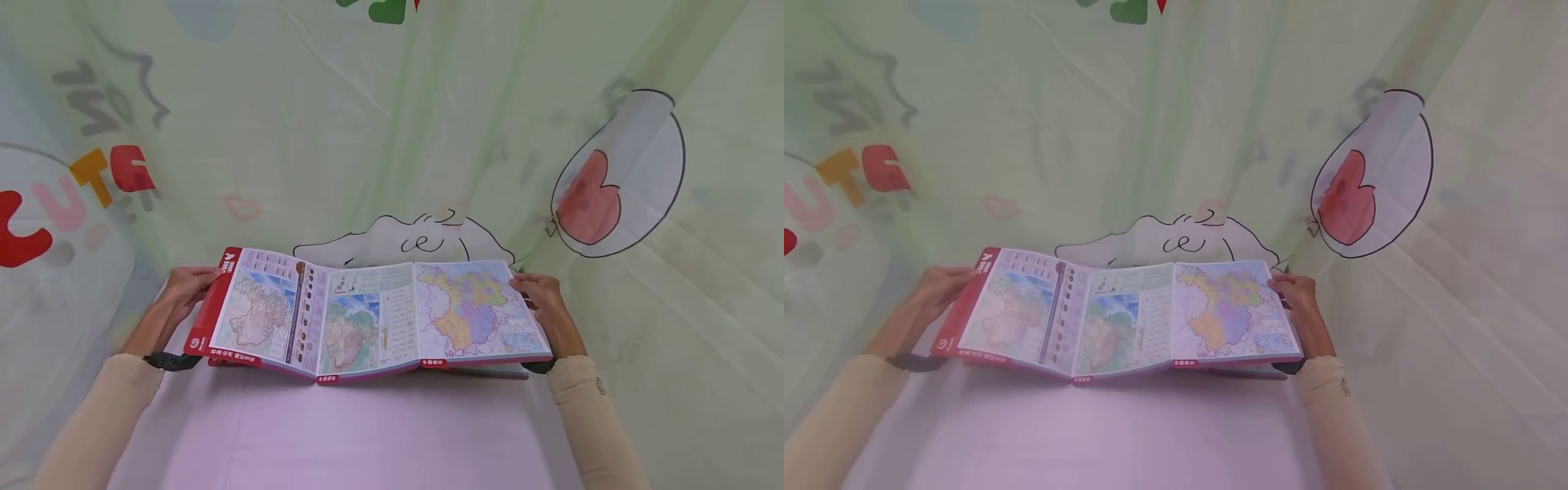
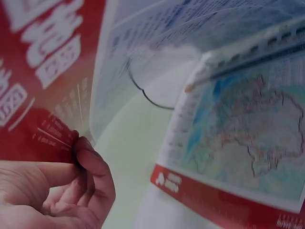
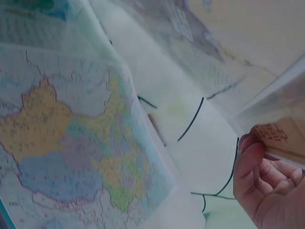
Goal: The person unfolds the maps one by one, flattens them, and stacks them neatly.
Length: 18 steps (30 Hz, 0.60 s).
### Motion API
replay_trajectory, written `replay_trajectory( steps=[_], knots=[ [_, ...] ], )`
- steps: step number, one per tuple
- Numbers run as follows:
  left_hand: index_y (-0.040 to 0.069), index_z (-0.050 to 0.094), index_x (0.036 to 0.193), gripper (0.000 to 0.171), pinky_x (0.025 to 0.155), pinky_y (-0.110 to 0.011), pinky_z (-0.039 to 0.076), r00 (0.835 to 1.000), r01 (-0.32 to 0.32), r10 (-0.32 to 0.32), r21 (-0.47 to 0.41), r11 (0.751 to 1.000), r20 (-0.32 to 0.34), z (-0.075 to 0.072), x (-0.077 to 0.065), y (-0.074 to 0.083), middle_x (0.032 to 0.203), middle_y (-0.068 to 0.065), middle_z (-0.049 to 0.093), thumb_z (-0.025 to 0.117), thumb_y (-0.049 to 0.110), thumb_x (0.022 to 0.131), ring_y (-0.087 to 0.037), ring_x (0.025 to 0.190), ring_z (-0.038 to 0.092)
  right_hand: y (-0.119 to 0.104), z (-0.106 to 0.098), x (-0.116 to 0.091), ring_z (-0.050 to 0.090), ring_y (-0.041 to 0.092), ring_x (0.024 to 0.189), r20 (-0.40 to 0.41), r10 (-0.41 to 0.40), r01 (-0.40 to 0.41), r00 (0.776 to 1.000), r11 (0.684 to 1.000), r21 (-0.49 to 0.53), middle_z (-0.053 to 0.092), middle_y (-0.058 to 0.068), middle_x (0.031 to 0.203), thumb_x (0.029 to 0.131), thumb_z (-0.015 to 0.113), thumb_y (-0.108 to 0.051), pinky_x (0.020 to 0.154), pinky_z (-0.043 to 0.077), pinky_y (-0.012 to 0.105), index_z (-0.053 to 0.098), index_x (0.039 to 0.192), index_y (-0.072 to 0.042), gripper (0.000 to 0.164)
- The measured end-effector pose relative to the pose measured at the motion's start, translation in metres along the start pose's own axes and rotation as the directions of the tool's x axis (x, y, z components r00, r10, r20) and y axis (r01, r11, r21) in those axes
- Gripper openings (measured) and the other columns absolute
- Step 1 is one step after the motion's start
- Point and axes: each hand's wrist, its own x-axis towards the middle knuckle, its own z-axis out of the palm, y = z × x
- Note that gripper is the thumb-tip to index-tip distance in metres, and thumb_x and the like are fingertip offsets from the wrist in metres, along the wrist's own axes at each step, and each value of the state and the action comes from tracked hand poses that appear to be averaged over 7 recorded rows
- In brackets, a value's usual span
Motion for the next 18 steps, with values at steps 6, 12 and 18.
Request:
replay_trajectory(
  steps=[6, 12, 18],
  knots=[
    [-0.003, 0.039, 0.165, 0.076, 0.077, -0.021, 0.066, 1.000, -0.023, 0.023, 0.010, 1.000, 0.011, -0.007, 0.010, -0.016, 0.093, 0.022, 0.067, 0.066, 0.040, 0.109, 0.001, 0.077, 0.074, 0.003, -0.006, 0.003, 0.071, 0.010, 0.080, 0.016, -0.047, 0.047, 0.999, 0.999, -0.003, 0.069, -0.008, 0.091, 0.110, 0.066, -0.029, 0.072, 0.063, 0.023, 0.051, 0.159, -0.001, 0.058],
    [-0.002, 0.039, 0.166, 0.075, 0.081, -0.022, 0.066, 0.998, -0.053, 0.053, 0.030, 0.998, 0.024, -0.010, 0.017, -0.026, 0.147, -0.017, 0.066, 0.062, 0.042, 0.110, 0.004, 0.078, 0.074, 0.003, -0.013, 0.002, 0.074, 0.008, 0.078, 0.093, -0.070, 0.068, 0.993, 0.997, 0.028, 0.072, -0.012, 0.084, 0.110, 0.066, -0.035, 0.072, 0.064, 0.024, 0.044, 0.163, 0.000, 0.067],
    [-0.003, 0.038, 0.166, 0.072, 0.083, -0.022, 0.066, 0.997, -0.049, 0.046, 0.035, 0.998, 0.060, -0.015, 0.020, -0.034, 0.165, -0.032, 0.047, 0.058, 0.041, 0.112, 0.003, 0.080, 0.073, 0.004, -0.024, 0.000, 0.072, 0.003, 0.082, 0.179, -0.114, 0.122, 0.977, 0.992, -0.032, 0.072, -0.018, 0.086, 0.111, 0.065, -0.025, 0.076, 0.061, 0.019, 0.038, 0.166, 0.005, 0.068]
  ],
)
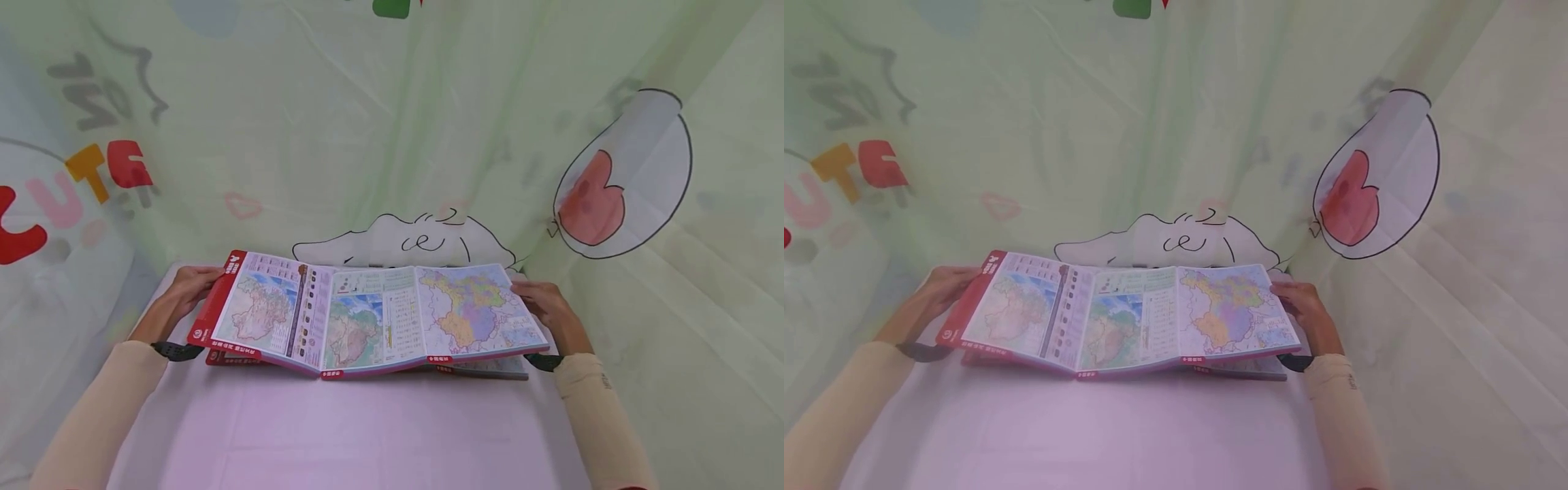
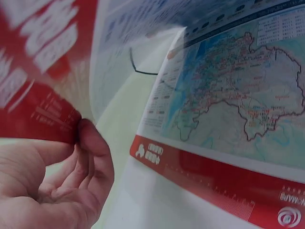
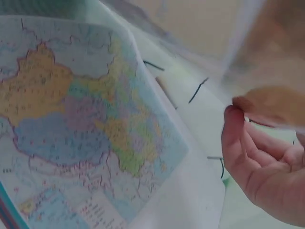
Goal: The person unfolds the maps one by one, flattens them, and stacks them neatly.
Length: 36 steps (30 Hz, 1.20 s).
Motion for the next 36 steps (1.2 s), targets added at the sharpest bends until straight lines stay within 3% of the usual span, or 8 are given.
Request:
replay_trajectory(
  steps=[4, 7, 13, 20, 25, 30, 32, 36],
  knots=[
    [-0.004, 0.037, 0.166, 0.071, 0.084, -0.022, 0.066, 0.999, 0.009, -0.009, 0.019, 1.000, 0.043, -0.005, 0.004, -0.003, 0.141, -0.016, 0.066, 0.056, 0.040, 0.113, 0.000, 0.082, 0.074, 0.010, -0.006, 0.004, 0.072, -0.001, 0.087, 0.037, -0.017, 0.017, 0.999, 1.000, -0.009, 0.073, -0.019, 0.092, 0.111, 0.065, -0.018, 0.079, 0.061, 0.017, 0.038, 0.165, 0.006, 0.066],
    [-0.004, 0.035, 0.167, 0.073, 0.086, -0.024, 0.066, 0.997, 0.016, -0.018, 0.031, 0.999, 0.075, -0.010, 0.008, -0.008, 0.128, -0.002, 0.070, 0.056, 0.040, 0.113, -0.002, 0.084, 0.075, 0.015, -0.006, 0.004, 0.072, 0.000, 0.090, 0.034, -0.007, 0.008, 0.999, 0.999, -0.031, 0.074, -0.014, 0.103, 0.111, 0.065, -0.019, 0.081, 0.061, 0.017, 0.040, 0.165, 0.005, 0.064],
    [-0.008, 0.035, 0.166, 0.075, 0.091, -0.028, 0.066, 0.991, -0.003, -0.013, 0.120, 0.993, 0.133, -0.021, 0.017, -0.024, 0.141, -0.012, 0.070, 0.059, 0.039, 0.112, -0.003, 0.088, 0.074, 0.014, 0.001, -0.003, 0.073, 0.006, 0.094, -0.046, 0.012, -0.017, 0.999, 0.992, -0.124, 0.074, 0.000, 0.123, 0.112, 0.064, -0.024, 0.082, 0.062, 0.019, 0.045, 0.163, 0.001, 0.060],
    [-0.009, 0.042, 0.162, 0.074, 0.105, -0.036, 0.060, 0.994, -0.014, -0.007, 0.193, 0.981, 0.109, -0.022, 0.023, -0.035, 0.157, -0.030, 0.057, 0.059, 0.043, 0.112, -0.012, 0.102, 0.068, 0.012, 0.009, -0.005, 0.070, 0.013, 0.101, -0.169, -0.003, -0.028, 0.986, 0.983, -0.182, 0.070, 0.012, 0.137, 0.110, 0.066, -0.028, 0.090, 0.054, 0.025, 0.052, 0.161, -0.004, 0.058],
    [-0.011, 0.045, 0.159, 0.069, 0.102, -0.036, 0.056, 0.995, 0.026, -0.047, 0.223, 0.974, 0.092, -0.017, 0.026, -0.041, 0.159, -0.034, 0.053, 0.058, 0.038, 0.112, -0.024, 0.115, 0.062, 0.020, 0.009, 0.001, 0.071, 0.017, 0.101, -0.215, 0.004, -0.046, 0.977, 0.980, -0.192, 0.061, 0.024, 0.152, 0.110, 0.068, -0.028, 0.081, 0.059, 0.022, 0.054, 0.159, -0.004, 0.057],
    [-0.009, 0.046, 0.159, 0.069, 0.114, -0.046, 0.055, 0.995, 0.039, -0.060, 0.235, 0.971, 0.082, -0.015, 0.039, -0.047, 0.162, -0.034, 0.049, 0.061, 0.038, 0.111, -0.036, 0.129, 0.061, 0.026, 0.009, 0.006, 0.071, 0.016, 0.094, -0.246, 0.000, -0.046, 0.969, 0.982, -0.181, 0.062, 0.026, 0.149, 0.109, 0.069, -0.024, 0.073, 0.061, 0.019, 0.056, 0.156, -0.002, 0.054],
    [-0.009, 0.047, 0.159, 0.069, 0.112, -0.044, 0.056, 0.995, 0.042, -0.063, 0.247, 0.968, 0.079, -0.016, 0.044, -0.048, 0.162, -0.034, 0.051, 0.062, 0.038, 0.110, -0.037, 0.129, 0.062, 0.027, 0.011, 0.007, 0.071, 0.016, 0.093, -0.254, 0.006, -0.047, 0.967, 0.987, -0.155, 0.064, 0.024, 0.146, 0.109, 0.069, -0.023, 0.074, 0.062, 0.020, 0.057, 0.156, -0.003, 0.053],
    [-0.010, 0.049, 0.157, 0.067, 0.094, -0.030, 0.057, 0.996, 0.036, -0.057, 0.278, 0.960, 0.068, -0.016, 0.049, -0.047, 0.157, -0.034, 0.055, 0.061, 0.037, 0.110, -0.031, 0.117, 0.068, 0.027, 0.012, 0.010, 0.072, 0.015, 0.092, -0.233, 0.024, -0.047, 0.972, 0.995, -0.094, 0.066, 0.017, 0.138, 0.109, 0.068, -0.023, 0.076, 0.064, 0.022, 0.054, 0.159, -0.005, 0.055]
  ],
)
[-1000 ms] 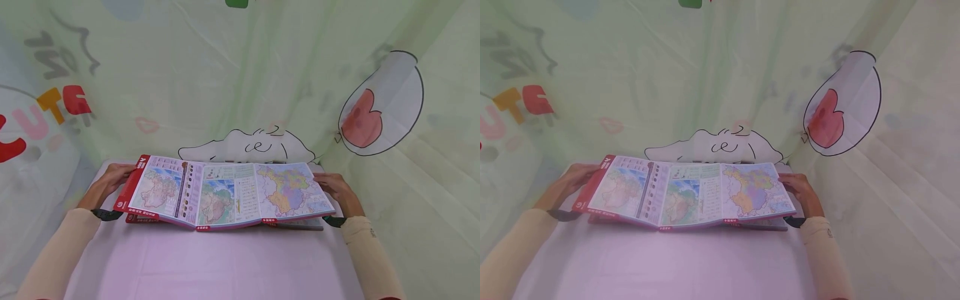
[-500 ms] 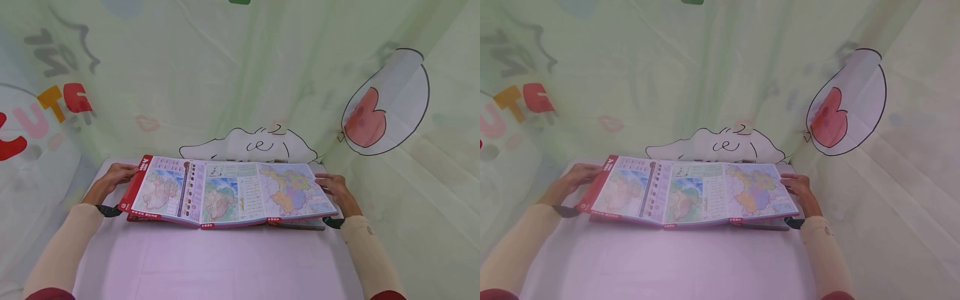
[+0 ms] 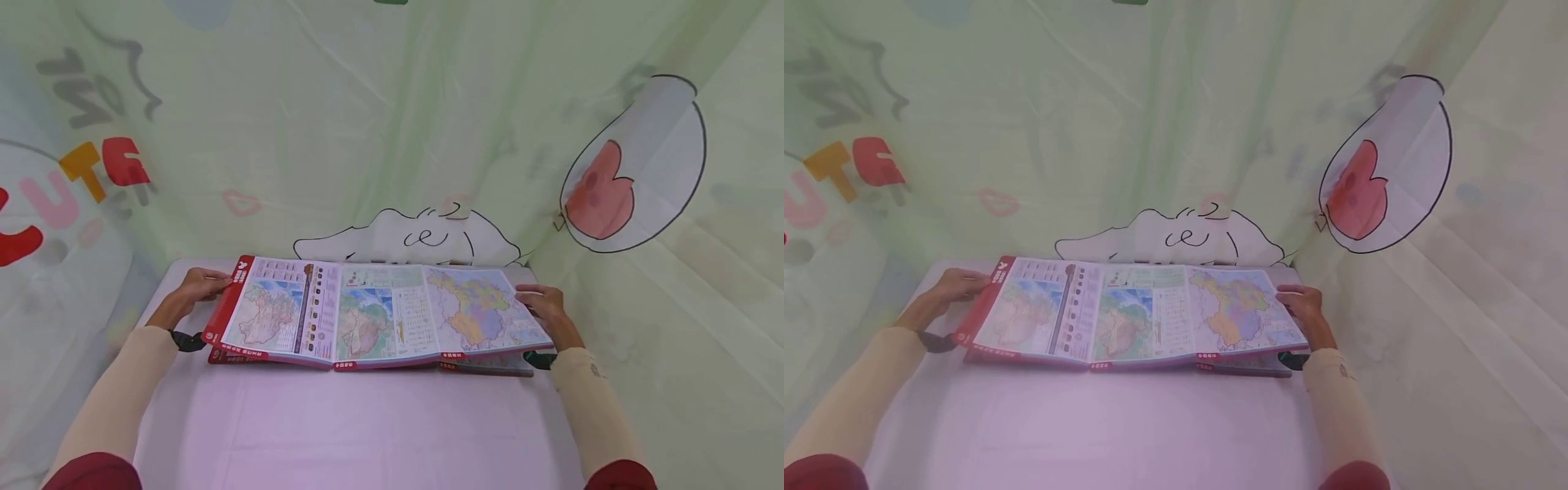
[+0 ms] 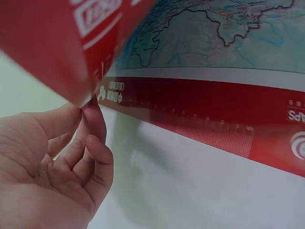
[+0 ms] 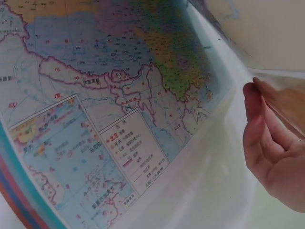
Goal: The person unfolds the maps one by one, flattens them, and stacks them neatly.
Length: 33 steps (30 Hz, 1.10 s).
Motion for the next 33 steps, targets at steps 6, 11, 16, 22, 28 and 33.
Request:
replay_trajectory(
  steps=[6, 11, 16, 22, 28, 33],
  knots=[
    [-0.010, 0.050, 0.156, 0.064, 0.081, -0.021, 0.058, 0.999, 0.000, -0.001, -0.023, 1.000, -0.044, 0.004, 0.000, 0.001, 0.154, -0.035, 0.058, 0.062, 0.035, 0.111, -0.017, 0.097, 0.072, -0.001, -0.007, 0.002, 0.071, 0.012, 0.105, 0.167, 0.000, 0.006, 0.986, 0.999, -0.037, 0.059, 0.022, 0.154, 0.112, 0.063, -0.024, 0.097, 0.063, 0.030, 0.039, 0.169, -0.007, 0.064],
    [-0.009, 0.053, 0.155, 0.061, 0.081, -0.022, 0.063, 0.995, 0.000, -0.005, -0.048, 0.999, -0.103, 0.009, -0.003, -0.002, 0.153, -0.035, 0.059, 0.063, 0.032, 0.110, -0.022, 0.097, 0.077, 0.002, -0.008, 0.004, 0.067, 0.018, 0.123, 0.215, -0.013, 0.024, 0.977, 0.999, -0.049, 0.040, 0.025, 0.174, 0.110, 0.063, -0.013, 0.125, 0.048, 0.049, 0.034, 0.170, -0.004, 0.067],
    [-0.011, 0.057, 0.149, 0.054, 0.082, -0.025, 0.065, 0.993, -0.025, 0.019, -0.052, 0.998, -0.119, 0.013, -0.005, -0.007, 0.151, -0.037, 0.059, 0.063, 0.026, 0.110, -0.034, 0.108, 0.076, 0.013, -0.005, 0.010, 0.071, 0.011, 0.109, 0.188, -0.034, 0.047, 0.982, 0.997, -0.066, 0.045, 0.028, 0.169, 0.106, 0.065, -0.005, 0.103, 0.061, 0.029, 0.041, 0.165, 0.004, 0.064],
    [-0.008, 0.055, 0.154, 0.057, 0.085, -0.022, 0.063, 0.999, -0.041, 0.041, -0.047, 0.998, 0.005, 0.009, 0.000, -0.016, 0.158, -0.036, 0.054, 0.063, 0.028, 0.111, -0.028, 0.113, 0.075, 0.022, -0.001, 0.011, 0.070, 0.007, 0.098, 0.150, -0.034, 0.045, 0.988, 0.996, -0.072, 0.048, 0.033, 0.164, 0.102, 0.064, 0.005, 0.080, 0.061, 0.018, 0.045, 0.159, 0.010, 0.060],
    [-0.002, 0.050, 0.160, 0.061, 0.085, -0.017, 0.059, 0.992, -0.087, 0.091, -0.047, 0.995, 0.087, 0.004, 0.003, -0.018, 0.163, -0.033, 0.050, 0.065, 0.030, 0.110, -0.019, 0.114, 0.071, 0.024, 0.001, 0.011, 0.071, 0.018, 0.111, 0.084, 0.000, 0.006, 0.996, 0.998, -0.068, 0.049, 0.031, 0.164, 0.104, 0.063, 0.004, 0.081, 0.061, 0.017, 0.046, 0.161, 0.006, 0.059],
    [-0.007, 0.053, 0.156, 0.058, 0.085, -0.018, 0.061, 0.990, -0.123, 0.127, -0.059, 0.991, 0.069, 0.005, 0.000, -0.015, 0.158, -0.035, 0.053, 0.067, 0.025, 0.110, -0.010, 0.104, 0.073, 0.026, 0.004, 0.013, 0.070, 0.027, 0.123, 0.033, 0.010, -0.007, 0.999, 0.997, -0.077, 0.053, 0.028, 0.163, 0.105, 0.063, 0.003, 0.101, 0.063, 0.030, 0.049, 0.160, 0.003, 0.057]
  ],
)
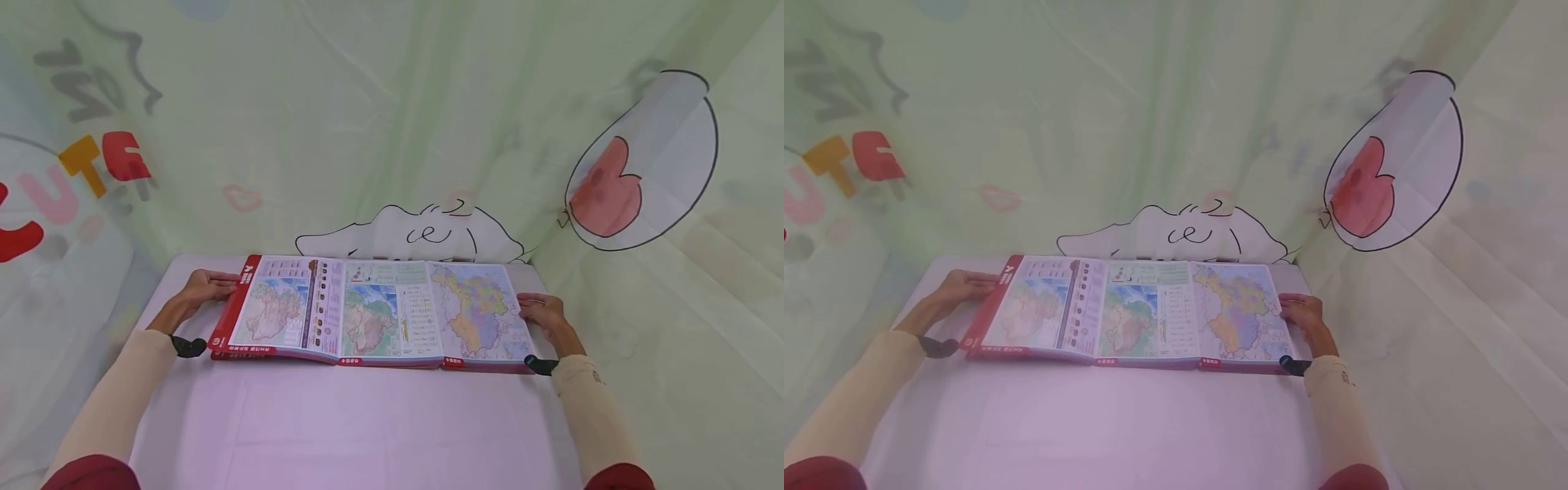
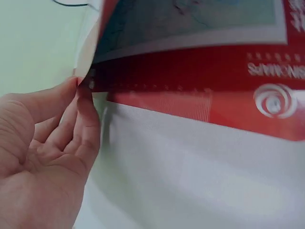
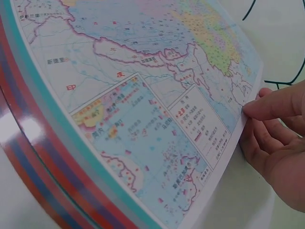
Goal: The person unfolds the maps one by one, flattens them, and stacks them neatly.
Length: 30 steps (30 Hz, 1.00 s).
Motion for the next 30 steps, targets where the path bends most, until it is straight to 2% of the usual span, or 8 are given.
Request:
replay_trajectory(
  steps=[6, 10, 14, 18, 22, 25, 27, 30],
  knots=[
    [-0.002, 0.051, 0.159, 0.059, 0.093, -0.019, 0.061, 0.998, -0.028, 0.028, 0.011, 1.000, 0.064, 0.005, -0.009, -0.001, 0.161, -0.034, 0.052, 0.068, 0.024, 0.109, -0.030, 0.128, 0.070, 0.003, -0.001, -0.002, 0.068, 0.036, 0.133, -0.056, -0.023, 0.020, 0.998, 0.999, -0.050, 0.057, 0.027, 0.160, 0.106, 0.061, 0.002, 0.113, 0.059, 0.038, 0.052, 0.157, 0.003, 0.052],
    [0.000, 0.051, 0.159, 0.056, 0.103, -0.025, 0.061, 0.998, -0.028, 0.028, -0.005, 1.000, 0.063, 0.009, -0.013, 0.004, 0.164, -0.032, 0.050, 0.068, 0.022, 0.109, -0.041, 0.140, 0.063, 0.002, -0.003, -0.003, 0.069, 0.038, 0.133, -0.085, -0.021, 0.015, 0.996, 0.998, -0.067, 0.059, 0.027, 0.158, 0.106, 0.062, 0.001, 0.098, 0.063, 0.028, 0.054, 0.156, 0.003, 0.051],
    [0.001, 0.052, 0.158, 0.056, 0.110, -0.033, 0.058, 0.999, -0.004, 0.004, -0.001, 1.000, 0.046, 0.011, -0.013, 0.012, 0.164, -0.031, 0.051, 0.067, 0.022, 0.109, -0.043, 0.142, 0.060, 0.001, -0.004, -0.004, 0.070, 0.036, 0.127, -0.108, -0.003, -0.005, 0.994, 0.998, -0.070, 0.061, 0.028, 0.156, 0.105, 0.064, 0.001, 0.081, 0.055, 0.015, 0.056, 0.154, 0.003, 0.050],
    [0.002, 0.053, 0.159, 0.054, 0.112, -0.039, 0.054, 0.999, 0.023, -0.024, 0.005, 1.000, 0.045, 0.016, -0.005, 0.024, 0.164, -0.029, 0.051, 0.064, 0.022, 0.110, -0.042, 0.140, 0.058, 0.005, -0.008, -0.010, 0.071, 0.035, 0.125, -0.168, 0.003, -0.018, 0.986, 0.996, -0.083, 0.063, 0.028, 0.153, 0.105, 0.067, -0.001, 0.086, 0.062, 0.020, 0.058, 0.152, 0.003, 0.048],
    [-0.001, 0.046, 0.163, 0.059, 0.122, -0.051, 0.049, 0.998, 0.042, -0.042, -0.001, 0.999, 0.044, 0.022, -0.002, 0.032, 0.168, -0.030, 0.045, 0.061, 0.021, 0.110, -0.044, 0.143, 0.053, 0.012, -0.008, -0.014, 0.074, 0.033, 0.116, -0.243, -0.035, 0.012, 0.969, 0.995, -0.098, 0.067, 0.029, 0.148, 0.102, 0.072, -0.002, 0.082, 0.063, 0.019, 0.062, 0.147, 0.005, 0.047],
    [-0.004, 0.039, 0.165, 0.063, 0.128, -0.059, 0.043, 0.999, 0.054, -0.054, -0.015, 0.998, 0.002, 0.023, -0.004, 0.035, 0.171, -0.032, 0.039, 0.059, 0.021, 0.111, -0.048, 0.148, 0.048, 0.016, -0.005, -0.014, 0.073, 0.036, 0.116, -0.296, -0.054, 0.023, 0.954, 0.994, -0.106, 0.068, 0.030, 0.144, 0.101, 0.070, -0.003, 0.089, 0.062, 0.026, 0.064, 0.144, 0.005, 0.043],
    [-0.005, 0.036, 0.166, 0.063, 0.129, -0.063, 0.040, 0.997, 0.046, -0.046, 0.001, 0.999, -0.062, 0.024, -0.006, 0.035, 0.171, -0.033, 0.037, 0.056, 0.020, 0.112, -0.051, 0.151, 0.044, 0.016, -0.002, -0.016, 0.070, 0.043, 0.122, -0.331, -0.059, 0.024, 0.942, 0.994, -0.110, 0.067, 0.031, 0.145, 0.103, 0.068, -0.007, 0.106, 0.061, 0.043, 0.065, 0.143, 0.005, 0.042],
    [-0.006, 0.038, 0.164, 0.059, 0.126, -0.067, 0.041, 0.982, 0.013, 0.011, 0.127, 0.992, -0.186, 0.024, -0.009, 0.041, 0.169, -0.035, 0.037, 0.052, 0.021, 0.113, -0.054, 0.151, 0.043, 0.013, 0.003, -0.016, 0.066, 0.047, 0.125, -0.372, -0.090, 0.041, 0.924, 0.989, -0.139, 0.065, 0.033, 0.145, 0.108, 0.062, -0.014, 0.115, 0.055, 0.057, 0.064, 0.143, 0.006, 0.040]
  ],
)
